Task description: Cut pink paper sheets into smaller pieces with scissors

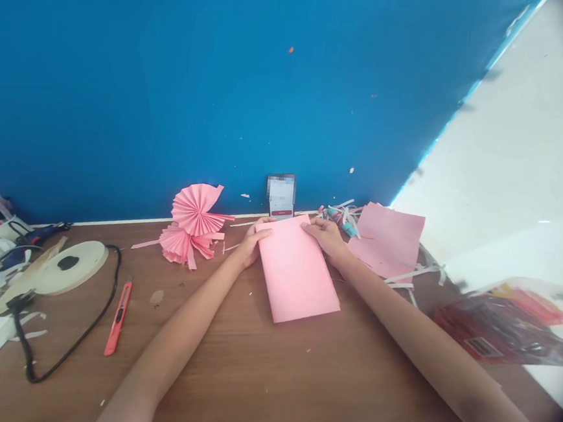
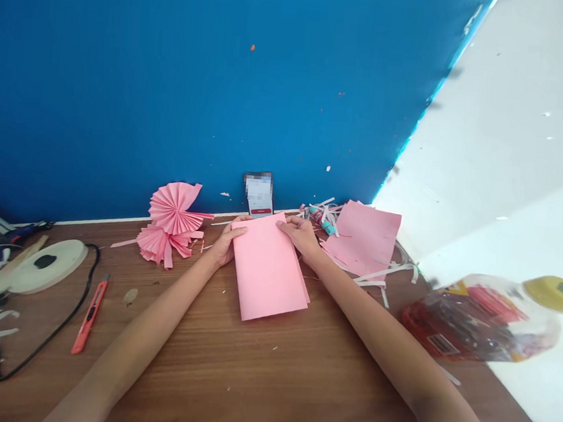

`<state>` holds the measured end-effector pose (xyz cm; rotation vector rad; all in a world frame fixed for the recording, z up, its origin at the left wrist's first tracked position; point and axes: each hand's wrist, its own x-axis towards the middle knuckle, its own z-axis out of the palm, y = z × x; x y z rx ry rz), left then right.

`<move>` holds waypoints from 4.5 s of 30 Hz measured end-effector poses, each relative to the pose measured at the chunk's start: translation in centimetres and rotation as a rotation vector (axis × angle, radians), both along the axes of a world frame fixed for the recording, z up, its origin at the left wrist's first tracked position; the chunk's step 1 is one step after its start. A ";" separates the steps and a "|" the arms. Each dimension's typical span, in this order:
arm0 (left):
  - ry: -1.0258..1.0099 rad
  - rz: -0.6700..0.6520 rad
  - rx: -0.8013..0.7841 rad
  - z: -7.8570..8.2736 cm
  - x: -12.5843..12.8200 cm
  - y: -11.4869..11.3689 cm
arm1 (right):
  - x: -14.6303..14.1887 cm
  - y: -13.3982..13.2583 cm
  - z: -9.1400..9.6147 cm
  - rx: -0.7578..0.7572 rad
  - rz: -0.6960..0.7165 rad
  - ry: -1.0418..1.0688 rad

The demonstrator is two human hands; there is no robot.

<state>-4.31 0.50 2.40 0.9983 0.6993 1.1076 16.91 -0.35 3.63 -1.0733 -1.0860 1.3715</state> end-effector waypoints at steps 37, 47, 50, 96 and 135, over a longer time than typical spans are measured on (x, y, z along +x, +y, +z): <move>0.264 -0.063 0.124 -0.3 -1.1 1.7 | 0.6 -0.7 2.2 -0.006 0.393 -0.206; 0.144 0.353 0.168 -0.7 -3.0 2.4 | 1.6 0.6 -0.2 0.058 -0.129 0.005; 0.164 0.390 0.199 -0.7 -3.0 2.5 | 1.2 0.7 -1.5 0.118 -0.104 0.035; 0.885 -0.306 0.633 2.1 2.7 2.5 | 1.7 -4.0 -2.1 0.372 -0.113 -0.597; 1.443 -0.664 0.532 4.7 3.2 1.7 | 2.5 -4.0 -2.4 0.263 -0.028 -0.403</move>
